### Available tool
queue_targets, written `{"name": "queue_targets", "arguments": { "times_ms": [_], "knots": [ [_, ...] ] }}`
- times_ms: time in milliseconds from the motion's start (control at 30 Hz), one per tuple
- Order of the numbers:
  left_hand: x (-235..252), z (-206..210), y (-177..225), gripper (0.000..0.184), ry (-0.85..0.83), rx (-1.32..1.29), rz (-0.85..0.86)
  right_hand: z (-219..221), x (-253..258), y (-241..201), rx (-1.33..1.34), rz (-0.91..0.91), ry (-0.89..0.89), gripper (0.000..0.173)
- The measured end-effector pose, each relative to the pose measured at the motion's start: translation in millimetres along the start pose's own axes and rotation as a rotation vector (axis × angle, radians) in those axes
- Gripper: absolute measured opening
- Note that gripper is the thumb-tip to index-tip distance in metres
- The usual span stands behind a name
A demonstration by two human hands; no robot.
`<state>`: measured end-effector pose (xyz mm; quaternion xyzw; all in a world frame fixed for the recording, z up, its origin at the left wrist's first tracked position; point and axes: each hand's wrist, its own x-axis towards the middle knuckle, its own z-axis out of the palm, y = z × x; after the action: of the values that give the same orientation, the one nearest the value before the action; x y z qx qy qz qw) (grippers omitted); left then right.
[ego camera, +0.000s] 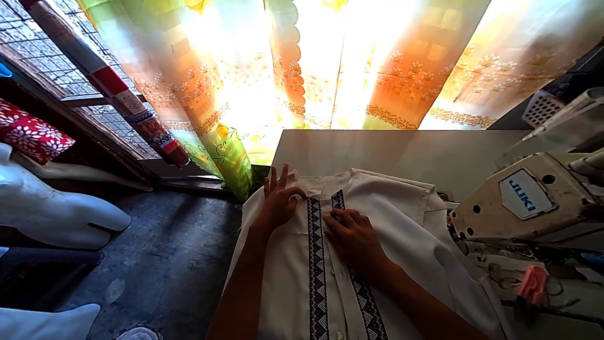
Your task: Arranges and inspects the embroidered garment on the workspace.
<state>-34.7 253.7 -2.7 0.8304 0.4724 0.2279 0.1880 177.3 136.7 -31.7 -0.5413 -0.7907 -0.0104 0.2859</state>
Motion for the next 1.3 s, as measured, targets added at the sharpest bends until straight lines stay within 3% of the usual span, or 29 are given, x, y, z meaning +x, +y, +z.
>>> {"name": "queue_targets", "arguments": {
  "times_ms": [200,367,467,600,700,933,1133,1300],
  "knots": [
    [2.4,5.3,-5.7,0.023,0.055,0.046,0.008,-0.2,0.0,0.3,-0.001,-0.002,0.001,0.037],
    [3.5,7.8,-6.1,0.019,0.228,0.095,0.029,0.2,0.4,0.5,0.002,0.003,-0.001,0.037],
    [3.3,4.9,-4.5,0.035,0.231,0.158,-0.111,-0.1,0.6,0.3,-0.007,0.004,-0.008,0.037],
    [2.5,3.4,2.5,0.083,0.029,0.146,-0.303,-1.0,1.2,0.1,0.006,0.008,-0.021,0.037],
    [3.7,5.6,7.9,0.092,-0.01,0.181,-0.347,-0.7,1.2,0.1,0.011,0.009,-0.024,0.037],
    [4.7,4.8,7.3,0.096,-0.059,0.183,-0.383,1.2,0.5,1.4,-0.014,-0.012,0.003,0.038],
    [3.9,4.5,7.6,0.072,-0.07,0.159,-0.325,1.0,0.4,1.5,-0.016,-0.016,0.008,0.038],
    [2.0,6.5,4.6,0.071,-0.119,0.21,-0.292,1.2,0.5,1.3,-0.024,-0.018,0.01,0.038]
  ]
}}
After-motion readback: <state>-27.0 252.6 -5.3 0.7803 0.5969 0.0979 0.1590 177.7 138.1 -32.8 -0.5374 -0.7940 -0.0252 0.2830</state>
